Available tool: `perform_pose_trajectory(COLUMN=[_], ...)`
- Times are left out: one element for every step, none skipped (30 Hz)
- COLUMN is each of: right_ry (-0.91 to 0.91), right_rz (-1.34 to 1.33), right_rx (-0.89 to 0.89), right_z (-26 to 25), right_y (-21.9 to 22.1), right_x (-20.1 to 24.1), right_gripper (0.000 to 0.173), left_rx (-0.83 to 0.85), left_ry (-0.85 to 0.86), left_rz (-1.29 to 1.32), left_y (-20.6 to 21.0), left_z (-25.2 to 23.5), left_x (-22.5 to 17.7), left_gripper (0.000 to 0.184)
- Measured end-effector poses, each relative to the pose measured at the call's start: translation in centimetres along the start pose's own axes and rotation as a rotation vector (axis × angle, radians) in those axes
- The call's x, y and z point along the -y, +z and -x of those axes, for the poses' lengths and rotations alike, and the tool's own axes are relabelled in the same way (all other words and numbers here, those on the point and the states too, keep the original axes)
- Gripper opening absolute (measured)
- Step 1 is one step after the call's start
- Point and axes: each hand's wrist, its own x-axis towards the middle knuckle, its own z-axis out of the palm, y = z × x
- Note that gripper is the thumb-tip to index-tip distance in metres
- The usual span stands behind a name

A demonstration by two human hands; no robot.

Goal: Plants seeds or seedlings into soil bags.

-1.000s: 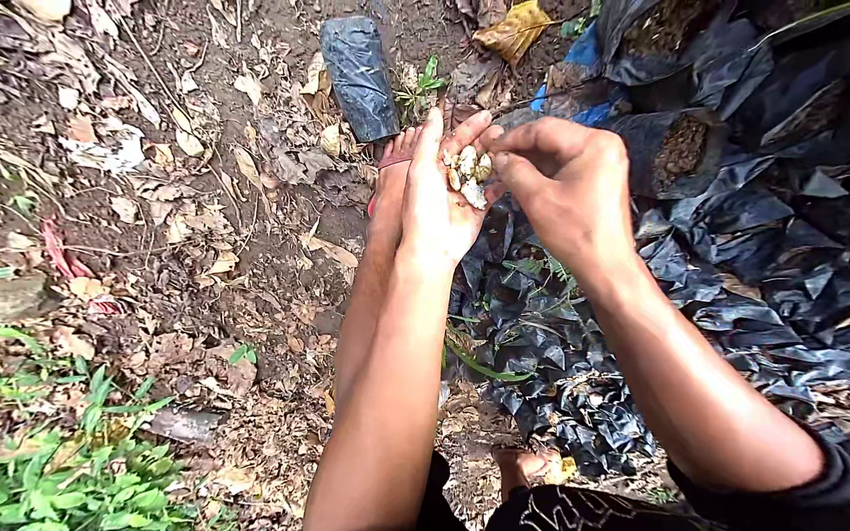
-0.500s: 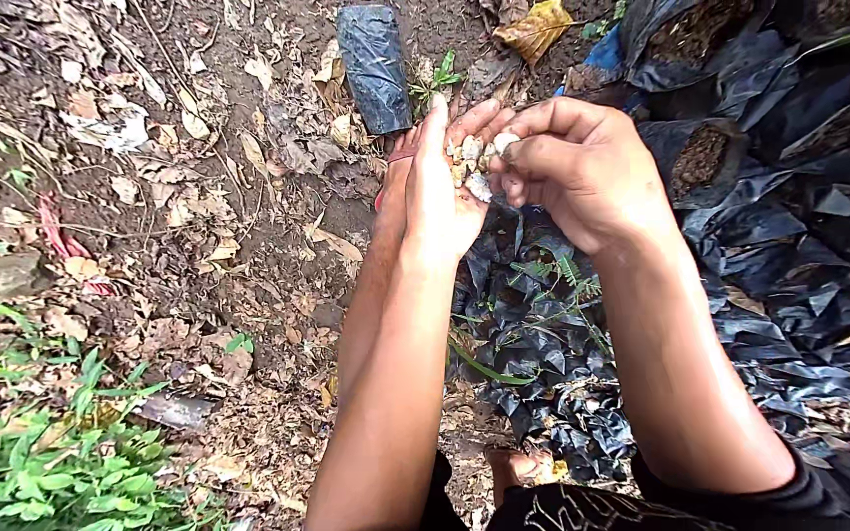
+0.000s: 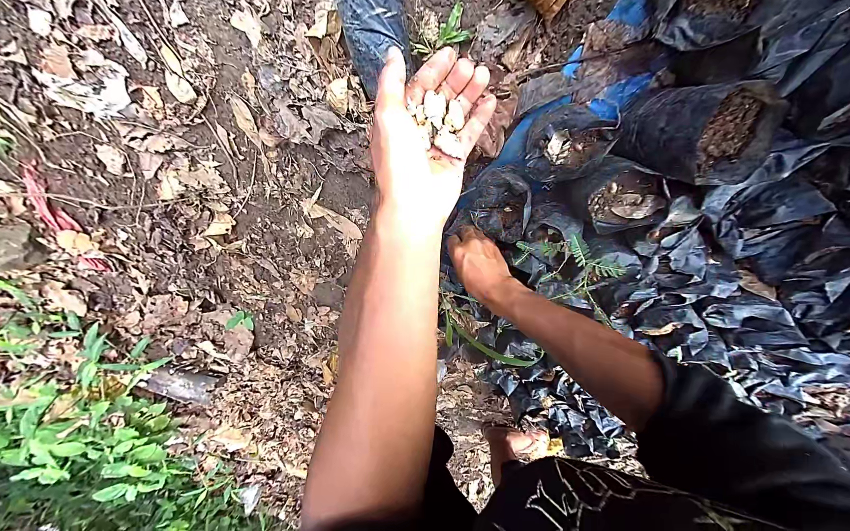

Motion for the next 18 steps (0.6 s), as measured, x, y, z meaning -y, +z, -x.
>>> perform_pose_trajectory(right_ry=[-0.013,-0.028,-0.033,-0.030,-0.010,0.025,0.069,0.116,0.161,0.191,0.199,0.191,0.178,0.165,0.154,0.144,0.146,0.164], right_rz=[0.056,0.104,0.144,0.166,0.177,0.175,0.162,0.137,0.105,0.064,0.028,-0.001,-0.037,-0.080,-0.103,-0.122,-0.158,-0.207], right_rx=[0.025,0.031,0.054,0.074,0.097,0.115,0.125,0.128,0.121,0.118,0.120,0.127,0.143,0.160,0.202,0.228,0.210,0.159], right_z=[-0.4,-0.7,-1.0,-1.2,-1.4,-1.5,-1.7,-1.9,-2.0,-2.1,-2.3,-2.5,-2.6,-2.6,-2.5,-2.1,-1.2,-0.1], right_y=[0.9,1.6,1.8,1.7,1.5,1.2,0.9,0.5,0.3,0.0,-0.2,-0.4,-0.6,-0.9,-1.6,-2.7,-4.2,-5.9], right_x=[-0.3,-0.5,-0.6,-0.5,-0.3,0.0,0.5,1.1,1.6,2.0,2.3,2.5,2.6,2.6,2.5,2.1,1.6,0.8], right_gripper=[0.021,0.021,0.022,0.023,0.023,0.024,0.025,0.025,0.024,0.023,0.021,0.019,0.018,0.018,0.020,0.021,0.019,0.017], left_rx=[-0.004,-0.006,-0.008,-0.015,-0.017,-0.015,-0.006,0.001,0.011,0.027,0.061,0.111,0.152,0.192,0.218,0.225,0.236,0.246], left_ry=[-0.003,-0.008,-0.012,-0.017,-0.020,-0.020,-0.017,-0.016,-0.023,-0.034,-0.045,-0.057,-0.069,-0.086,-0.100,-0.113,-0.131,-0.146], left_rz=[0.001,0.004,0.009,0.011,0.010,0.010,0.010,0.010,0.008,0.006,-0.003,-0.007,-0.012,-0.018,-0.028,-0.037,-0.047,-0.058], left_y=[0.0,-0.1,-0.2,-0.2,-0.2,-0.1,0.0,0.2,0.4,0.7,1.0,1.1,1.2,1.2,1.2,1.2,1.0,0.8], left_z=[-0.1,-0.2,-0.2,-0.2,-0.3,-0.3,-0.3,-0.3,-0.1,0.0,0.2,0.3,0.4,0.4,0.4,0.4,0.3,0.3], left_x=[0.1,0.1,0.0,0.0,0.1,0.1,0.2,0.1,0.0,0.1,0.1,0.0,-0.1,-0.2,-0.2,-0.2,-0.1,0.1], left_gripper=[0.061,0.061,0.061,0.061,0.061,0.061,0.062,0.062,0.062,0.062,0.064,0.068,0.071,0.075,0.077,0.078,0.080,0.083])
